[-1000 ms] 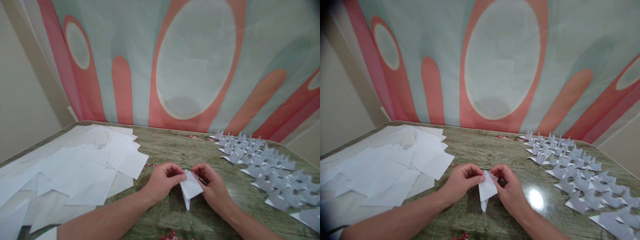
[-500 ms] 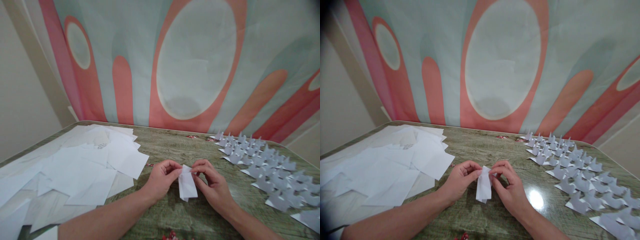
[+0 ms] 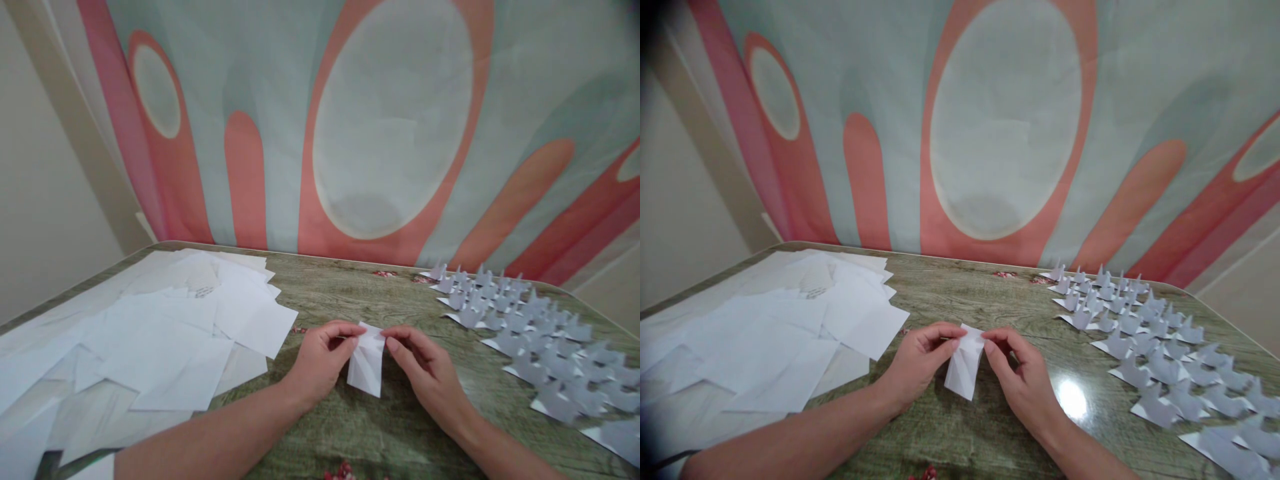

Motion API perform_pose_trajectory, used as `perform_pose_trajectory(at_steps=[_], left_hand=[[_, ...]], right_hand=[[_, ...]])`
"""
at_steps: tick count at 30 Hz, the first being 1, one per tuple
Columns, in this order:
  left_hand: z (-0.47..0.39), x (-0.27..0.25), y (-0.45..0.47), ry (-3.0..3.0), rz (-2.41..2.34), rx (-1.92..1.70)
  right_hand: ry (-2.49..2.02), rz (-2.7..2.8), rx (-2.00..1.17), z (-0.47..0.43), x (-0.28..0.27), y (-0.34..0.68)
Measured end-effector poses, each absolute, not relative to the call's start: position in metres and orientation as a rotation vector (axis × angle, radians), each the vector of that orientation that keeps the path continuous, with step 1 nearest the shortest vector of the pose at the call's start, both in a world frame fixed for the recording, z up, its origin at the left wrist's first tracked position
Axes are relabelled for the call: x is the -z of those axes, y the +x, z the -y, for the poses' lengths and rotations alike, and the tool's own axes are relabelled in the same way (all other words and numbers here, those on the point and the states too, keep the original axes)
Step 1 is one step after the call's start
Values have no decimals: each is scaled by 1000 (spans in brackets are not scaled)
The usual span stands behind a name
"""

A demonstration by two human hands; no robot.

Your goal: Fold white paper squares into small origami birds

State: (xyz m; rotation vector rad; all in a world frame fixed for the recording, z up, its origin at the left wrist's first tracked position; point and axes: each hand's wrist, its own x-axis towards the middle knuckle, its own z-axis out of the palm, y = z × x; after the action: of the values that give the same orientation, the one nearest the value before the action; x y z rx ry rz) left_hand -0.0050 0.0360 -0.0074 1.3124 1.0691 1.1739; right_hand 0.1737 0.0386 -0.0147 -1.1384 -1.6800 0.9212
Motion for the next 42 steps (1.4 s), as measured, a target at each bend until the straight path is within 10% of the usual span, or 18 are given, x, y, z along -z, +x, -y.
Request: perform_pose_trajectory(at_steps=[42], left_hand=[[-33,5,-6,1631,-1023,-1047]], right_hand=[[-1096,1688,-1132,-44,22,169]])
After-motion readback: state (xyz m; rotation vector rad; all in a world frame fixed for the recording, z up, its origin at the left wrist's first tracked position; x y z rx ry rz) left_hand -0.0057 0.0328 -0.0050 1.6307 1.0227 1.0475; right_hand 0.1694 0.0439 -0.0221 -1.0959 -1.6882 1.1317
